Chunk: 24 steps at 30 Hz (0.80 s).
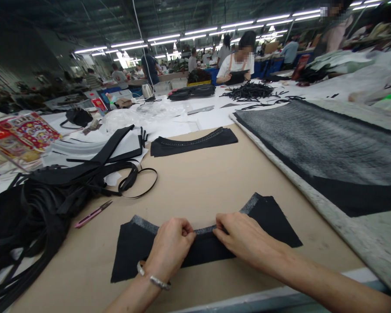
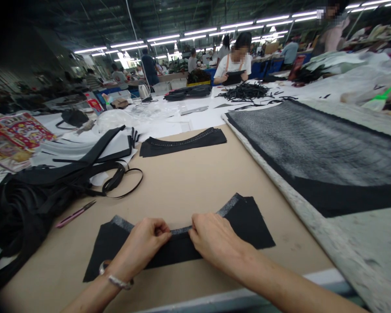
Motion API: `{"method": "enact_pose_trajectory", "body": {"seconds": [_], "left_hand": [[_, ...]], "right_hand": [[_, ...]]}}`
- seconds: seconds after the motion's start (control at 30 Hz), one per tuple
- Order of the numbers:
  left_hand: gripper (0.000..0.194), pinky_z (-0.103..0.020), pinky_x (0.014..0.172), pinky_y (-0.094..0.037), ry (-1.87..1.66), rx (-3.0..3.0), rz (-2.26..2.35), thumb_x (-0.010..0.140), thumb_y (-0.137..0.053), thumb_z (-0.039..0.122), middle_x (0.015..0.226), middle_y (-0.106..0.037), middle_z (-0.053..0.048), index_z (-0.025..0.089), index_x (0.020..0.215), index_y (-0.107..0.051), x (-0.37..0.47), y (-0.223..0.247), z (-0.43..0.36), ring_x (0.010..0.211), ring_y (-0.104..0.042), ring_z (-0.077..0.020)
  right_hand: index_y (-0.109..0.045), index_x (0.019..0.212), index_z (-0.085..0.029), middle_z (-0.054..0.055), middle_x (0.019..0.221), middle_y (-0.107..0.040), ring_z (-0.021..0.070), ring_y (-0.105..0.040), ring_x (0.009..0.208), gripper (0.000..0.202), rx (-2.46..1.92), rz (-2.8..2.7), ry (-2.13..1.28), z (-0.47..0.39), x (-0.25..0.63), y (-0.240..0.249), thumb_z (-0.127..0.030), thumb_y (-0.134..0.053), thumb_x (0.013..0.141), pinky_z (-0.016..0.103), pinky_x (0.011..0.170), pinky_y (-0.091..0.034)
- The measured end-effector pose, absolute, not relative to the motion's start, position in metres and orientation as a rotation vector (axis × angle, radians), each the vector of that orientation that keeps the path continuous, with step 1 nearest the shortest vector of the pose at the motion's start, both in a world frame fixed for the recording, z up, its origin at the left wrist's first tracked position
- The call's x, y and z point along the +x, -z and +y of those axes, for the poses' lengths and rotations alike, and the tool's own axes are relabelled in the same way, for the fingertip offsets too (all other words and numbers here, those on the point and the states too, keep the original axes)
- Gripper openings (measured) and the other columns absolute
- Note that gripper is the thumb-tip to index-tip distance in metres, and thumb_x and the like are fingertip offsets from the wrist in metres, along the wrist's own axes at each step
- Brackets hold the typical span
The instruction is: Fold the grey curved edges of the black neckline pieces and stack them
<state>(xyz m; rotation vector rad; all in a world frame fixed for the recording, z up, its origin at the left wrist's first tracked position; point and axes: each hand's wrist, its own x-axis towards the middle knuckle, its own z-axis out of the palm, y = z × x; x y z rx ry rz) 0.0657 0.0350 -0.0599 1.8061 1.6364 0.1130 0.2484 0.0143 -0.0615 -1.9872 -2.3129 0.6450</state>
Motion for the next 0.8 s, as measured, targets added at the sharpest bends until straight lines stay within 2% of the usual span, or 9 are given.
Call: {"method": "enact_pose_trajectory", "body": {"seconds": [0.43,0.8], "left_hand": [[0.017,-0.024,0.056,-0.029,-0.083,1.869,1.679,0.073,-0.051,0.019,0.065,-0.065,0.000,0.021,0.068,-0.066,0.0687,0.0629,0.0354,0.062,-0.055,-0.0136],[0.016,-0.024,0.059,-0.029,-0.037,1.942,1.717,0.075,-0.051,0.017,0.068,-0.065,-0.001,0.020,0.068,-0.065,0.0727,0.0603,0.0326,0.065,-0.057,-0.0145]], "right_hand": [[-0.063,0.076,-0.017,0.008,0.068,-0.067,0.0225,-0.065,0.067,0.027,-1.943,-2.366,-0.578,0.0129,0.2490,0.0632,-0.026,-0.042,0.089,0.028,0.054,-0.031],[-0.062,0.085,-0.016,0.010,0.076,-0.069,0.0276,-0.068,0.077,0.020,-1.996,-2.404,-0.564,0.0112,0.2451,0.0604,-0.028,-0.046,0.090,0.030,0.057,-0.039]]}}
